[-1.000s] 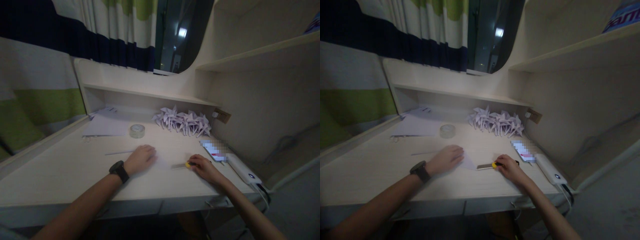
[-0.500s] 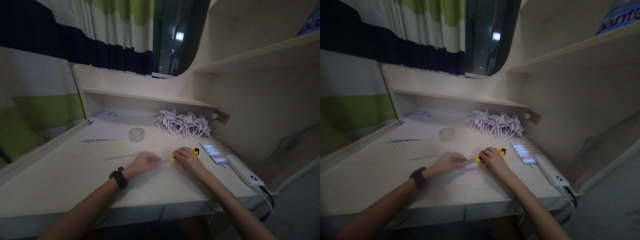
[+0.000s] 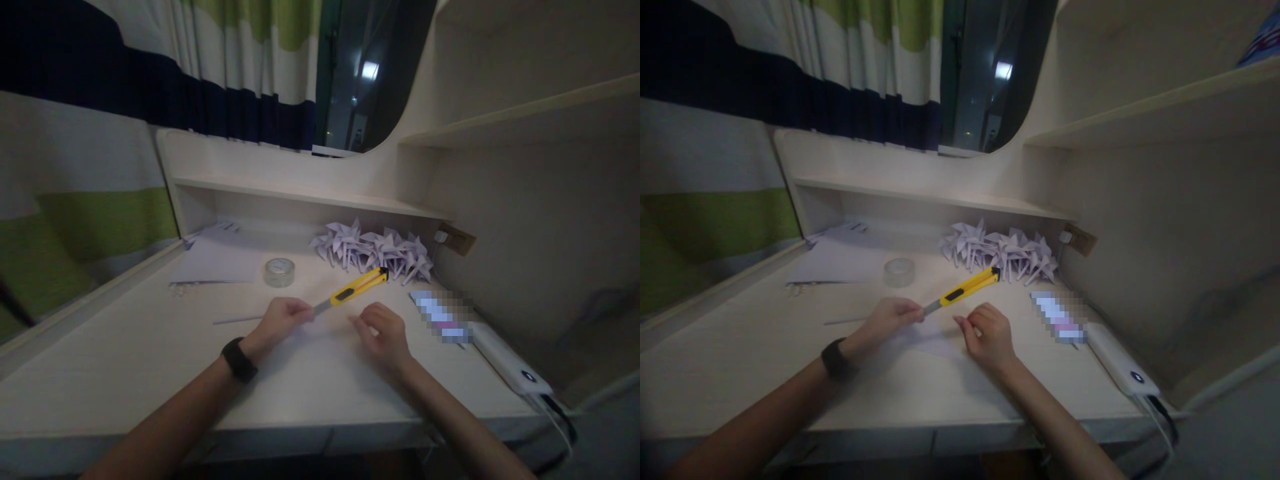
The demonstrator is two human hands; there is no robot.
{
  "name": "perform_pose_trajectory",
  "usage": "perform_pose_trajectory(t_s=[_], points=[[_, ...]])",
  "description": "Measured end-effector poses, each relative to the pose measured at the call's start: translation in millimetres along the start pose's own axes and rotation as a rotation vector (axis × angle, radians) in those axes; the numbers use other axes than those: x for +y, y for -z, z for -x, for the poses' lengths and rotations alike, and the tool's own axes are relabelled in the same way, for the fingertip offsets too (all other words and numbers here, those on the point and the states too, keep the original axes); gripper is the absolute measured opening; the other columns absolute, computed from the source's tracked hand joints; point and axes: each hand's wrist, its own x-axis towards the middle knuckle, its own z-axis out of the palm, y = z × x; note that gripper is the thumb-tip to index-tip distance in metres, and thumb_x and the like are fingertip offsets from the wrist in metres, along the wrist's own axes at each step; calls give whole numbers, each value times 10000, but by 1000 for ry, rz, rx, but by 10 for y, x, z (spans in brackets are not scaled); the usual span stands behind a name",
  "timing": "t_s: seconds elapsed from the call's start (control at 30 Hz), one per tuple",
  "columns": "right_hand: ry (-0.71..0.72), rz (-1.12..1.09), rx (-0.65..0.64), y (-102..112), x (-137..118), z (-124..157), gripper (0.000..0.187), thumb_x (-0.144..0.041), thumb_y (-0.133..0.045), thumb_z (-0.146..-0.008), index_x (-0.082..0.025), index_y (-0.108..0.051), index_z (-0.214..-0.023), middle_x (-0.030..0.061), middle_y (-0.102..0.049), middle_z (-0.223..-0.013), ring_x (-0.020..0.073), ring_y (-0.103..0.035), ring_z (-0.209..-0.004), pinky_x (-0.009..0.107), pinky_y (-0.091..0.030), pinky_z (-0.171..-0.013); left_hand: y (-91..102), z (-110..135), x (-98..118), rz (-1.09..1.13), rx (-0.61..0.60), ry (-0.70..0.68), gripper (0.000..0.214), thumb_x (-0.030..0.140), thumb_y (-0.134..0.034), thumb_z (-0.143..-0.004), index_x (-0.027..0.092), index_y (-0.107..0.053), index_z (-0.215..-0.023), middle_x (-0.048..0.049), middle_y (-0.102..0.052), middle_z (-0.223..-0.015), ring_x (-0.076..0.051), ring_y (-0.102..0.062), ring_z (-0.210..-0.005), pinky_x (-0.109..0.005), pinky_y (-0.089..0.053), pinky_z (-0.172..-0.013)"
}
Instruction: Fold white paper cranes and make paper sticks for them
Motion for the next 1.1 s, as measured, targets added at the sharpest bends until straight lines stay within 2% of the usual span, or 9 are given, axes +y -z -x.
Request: perform_pose_trajectory(t_s=[0.07, 0.1, 0.2, 0.27, 0.47, 0.6, 0.73, 0.87, 1.1], points=[[-322, -246, -144, -88, 41, -57, 316, -423, -664, -795, -166, -653, -612, 55, -650, -597, 187, -611, -603, 318, -494, -614, -18, -11, 12, 8, 29, -13, 208, 324, -626, -731, 131, -700, -702, -60, -708, -680, -167, -604, -629, -259, -439, -596], [-437, -432, -218, -139, 69, -97, 294, -454, -707, -743, -162, -686, -712, 60, -682, -664, 197, -633, -638, 319, -504, -622, -34, -19, 20, 2, 27, -19, 202, 319, -627, -734, 132, -697, -701, -58, -707, -677, -166, -605, -628, -259, -442, -598], [-532, -983, -300, -285, 145, -208, 567, -482, -795, -626, -227, -654, -1112, 79, -706, -1019, 241, -658, -926, 379, -516, -809, -105, -63, 49, -38, -12, -48, 175, 294, -635, -742, 135, -703, -713, -50, -707, -681, -163, -611, -630, -260, -447, -613], [-525, -1138, -281, -349, 170, -248, 569, -514, -768, -655, -245, -651, -1142, 92, -677, -1122, 259, -631, -1023, 424, -492, -887, -158, -109, 66, -66, -42, -82, 157, 274, -642, -744, 136, -711, -718, -46, -710, -691, -164, -617, -641, -260, -449, -622], [-571, -941, -199, -265, 187, -262, 364, -495, -742, -700, -200, -756, -913, 94, -726, -988, 271, -644, -989, 447, -448, -957, -202, -250, 108, -114, -92, -163, 221, 343, -634, -806, 157, -739, -863, -56, -741, -838, -189, -667, -765, -281, -490, -707], [-636, -889, -168, -102, 310, -260, 378, -515, -742, -689, -198, -761, -894, 99, -724, -1006, 280, -641, -986, 439, -457, -937, -111, -215, 49, -275, 12, -247, 320, 421, -630, -823, 187, -694, -1032, -83, -717, -1032, -213, -660, -905, -339, -504, -798], [-707, -828, -129, -87, 495, -235, 373, -530, -750, -665, -186, -757, -809, 90, -738, -894, 257, -658, -887, 414, -485, -876, -55, -74, -72, -410, -302, -558, 404, 494, -680, -774, 218, -673, -1069, -72, -696, -1090, -231, -604, -1074, -388, -434, -964], [-742, -852, -149, -194, 593, -156, 328, -499, -757, -675, -188, -748, -778, 74, -738, -836, 236, -663, -837, 376, -494, -843, -75, 46, -103, -520, -468, -614, 383, 458, -618, -842, 245, -631, -1160, -77, -630, -1235, -249, -522, -1207, -430, -354, -1050], [-856, -1000, -104, -197, 629, 114, 256, -442, -747, -717, -195, -735, -781, 72, -731, -842, 229, -661, -825, 374, -504, -819, -113, 20, -162, -651, -300, -590, 273, 322, -501, -937, 253, -605, -1180, -54, -615, -1248, -213, -522, -1198, -421, -388, -1029]])
